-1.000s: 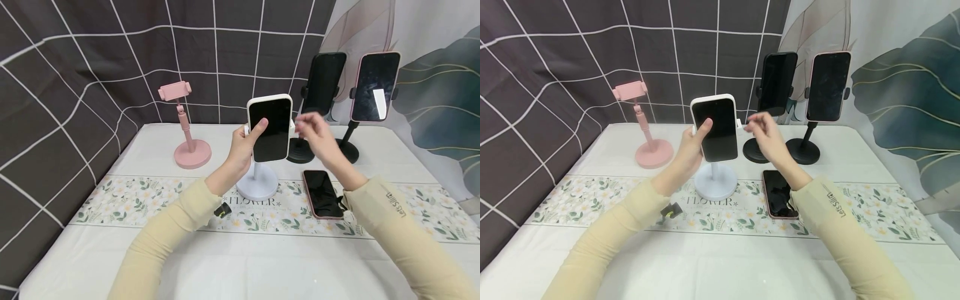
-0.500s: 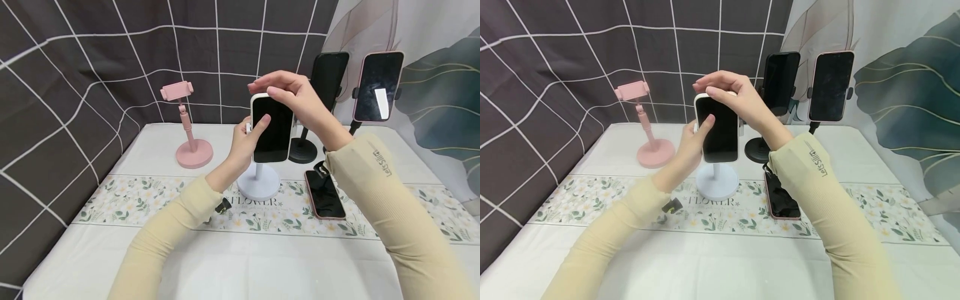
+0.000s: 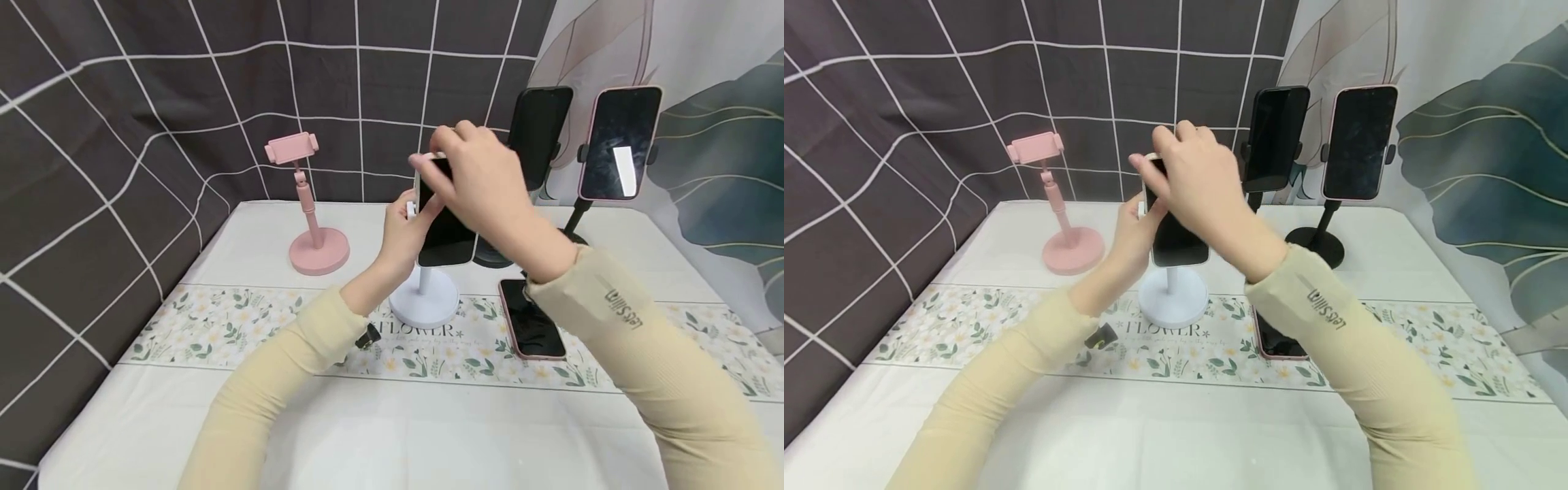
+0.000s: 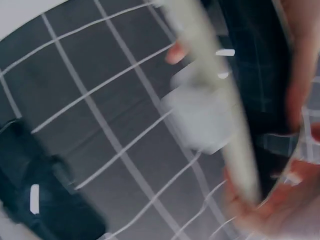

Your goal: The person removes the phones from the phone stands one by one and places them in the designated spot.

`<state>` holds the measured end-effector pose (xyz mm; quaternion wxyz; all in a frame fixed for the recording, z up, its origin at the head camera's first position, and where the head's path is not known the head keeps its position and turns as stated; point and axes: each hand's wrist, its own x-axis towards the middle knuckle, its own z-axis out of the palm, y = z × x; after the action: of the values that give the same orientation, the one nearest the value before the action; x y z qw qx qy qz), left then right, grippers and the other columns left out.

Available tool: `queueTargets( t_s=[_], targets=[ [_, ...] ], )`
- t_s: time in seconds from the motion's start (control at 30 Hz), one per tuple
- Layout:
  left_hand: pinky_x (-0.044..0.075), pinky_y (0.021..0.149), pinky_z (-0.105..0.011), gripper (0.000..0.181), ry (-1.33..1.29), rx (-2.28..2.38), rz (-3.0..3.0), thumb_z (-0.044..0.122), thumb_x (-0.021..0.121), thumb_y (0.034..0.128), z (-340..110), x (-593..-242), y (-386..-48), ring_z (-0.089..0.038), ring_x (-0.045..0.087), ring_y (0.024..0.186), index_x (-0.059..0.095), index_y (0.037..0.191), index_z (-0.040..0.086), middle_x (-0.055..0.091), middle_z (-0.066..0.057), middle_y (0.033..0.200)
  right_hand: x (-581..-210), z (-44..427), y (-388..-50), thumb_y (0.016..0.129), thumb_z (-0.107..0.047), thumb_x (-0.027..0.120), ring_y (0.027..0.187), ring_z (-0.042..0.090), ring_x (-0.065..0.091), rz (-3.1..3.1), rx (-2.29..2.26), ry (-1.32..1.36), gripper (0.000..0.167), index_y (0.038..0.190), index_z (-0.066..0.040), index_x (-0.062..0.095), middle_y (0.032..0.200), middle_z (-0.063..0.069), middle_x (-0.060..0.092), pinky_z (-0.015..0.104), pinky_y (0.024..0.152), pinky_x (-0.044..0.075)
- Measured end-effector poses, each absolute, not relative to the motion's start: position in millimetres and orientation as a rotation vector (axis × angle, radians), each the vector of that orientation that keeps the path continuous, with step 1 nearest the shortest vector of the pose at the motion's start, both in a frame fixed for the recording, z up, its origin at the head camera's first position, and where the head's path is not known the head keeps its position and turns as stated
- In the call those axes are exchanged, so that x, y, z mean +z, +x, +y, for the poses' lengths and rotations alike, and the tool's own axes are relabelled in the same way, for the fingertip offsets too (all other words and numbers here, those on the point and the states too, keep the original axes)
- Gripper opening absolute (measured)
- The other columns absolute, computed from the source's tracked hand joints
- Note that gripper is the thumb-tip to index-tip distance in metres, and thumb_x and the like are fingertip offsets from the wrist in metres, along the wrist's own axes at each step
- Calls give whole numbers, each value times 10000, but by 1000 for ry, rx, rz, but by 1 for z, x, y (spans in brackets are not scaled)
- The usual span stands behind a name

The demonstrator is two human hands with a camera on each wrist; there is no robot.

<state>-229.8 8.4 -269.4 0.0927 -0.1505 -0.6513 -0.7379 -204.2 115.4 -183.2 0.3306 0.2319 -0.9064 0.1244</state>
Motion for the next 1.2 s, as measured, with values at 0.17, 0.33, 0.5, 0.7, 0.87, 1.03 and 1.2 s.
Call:
queueTargets(
  t_s=[0.17,0.33,0.5,0.7,0.87,1.03,1.2],
  targets=[
    [393,802,-165,157,-415,-2082,-1988,37,567,898,7,-268,-229,-16,459,859,626,974,-87,580,-45,939,-192,101,-202,946,-449,489,885,415,505,-2376,126,491,435,1040,-26,535,970,227,535,491,542,451],
    [379,977,-243,285,-517,-2055,-2086,94,533,931,0,-271,-229,-60,467,1104,545,1201,3,553,-63,1180,-199,99,-210,925,-354,513,781,383,519,-2234,78,477,344,905,-13,549,831,195,562,441,493,420],
    [360,1059,-407,452,-797,-1792,-2161,268,473,979,-17,-284,-231,-258,374,1281,348,1348,39,373,-153,1375,-204,100,-217,915,-306,517,734,361,512,-2136,88,485,302,847,-15,560,785,183,565,418,484,402],
    [478,678,-262,748,-979,-1314,-2062,664,332,876,-37,-291,-239,-230,534,754,472,1147,-19,545,-158,855,-205,99,-221,901,-297,505,759,355,514,-2101,123,489,295,816,-22,568,766,170,577,431,565,404],
    [432,533,-216,618,-1176,-1215,-2074,561,313,922,-42,-282,-243,-156,491,546,428,1101,-19,495,-116,684,-206,100,-226,863,-248,504,769,352,498,-2049,171,506,258,754,-25,571,719,156,569,453,634,375],
    [334,551,-223,693,-1205,-1265,-2135,638,260,882,-43,-281,-246,-132,406,572,404,1110,0,453,-100,673,-208,100,-232,834,-237,497,764,336,504,-1985,189,542,268,684,-27,568,677,146,570,461,679,371],
    [294,557,-227,726,-1160,-1370,-2063,668,258,871,-40,-285,-248,-106,349,577,424,1089,-4,402,-86,640,-206,100,-236,817,-240,507,716,314,503,-1959,225,561,276,645,-31,562,647,138,586,441,678,372]
  ],
)
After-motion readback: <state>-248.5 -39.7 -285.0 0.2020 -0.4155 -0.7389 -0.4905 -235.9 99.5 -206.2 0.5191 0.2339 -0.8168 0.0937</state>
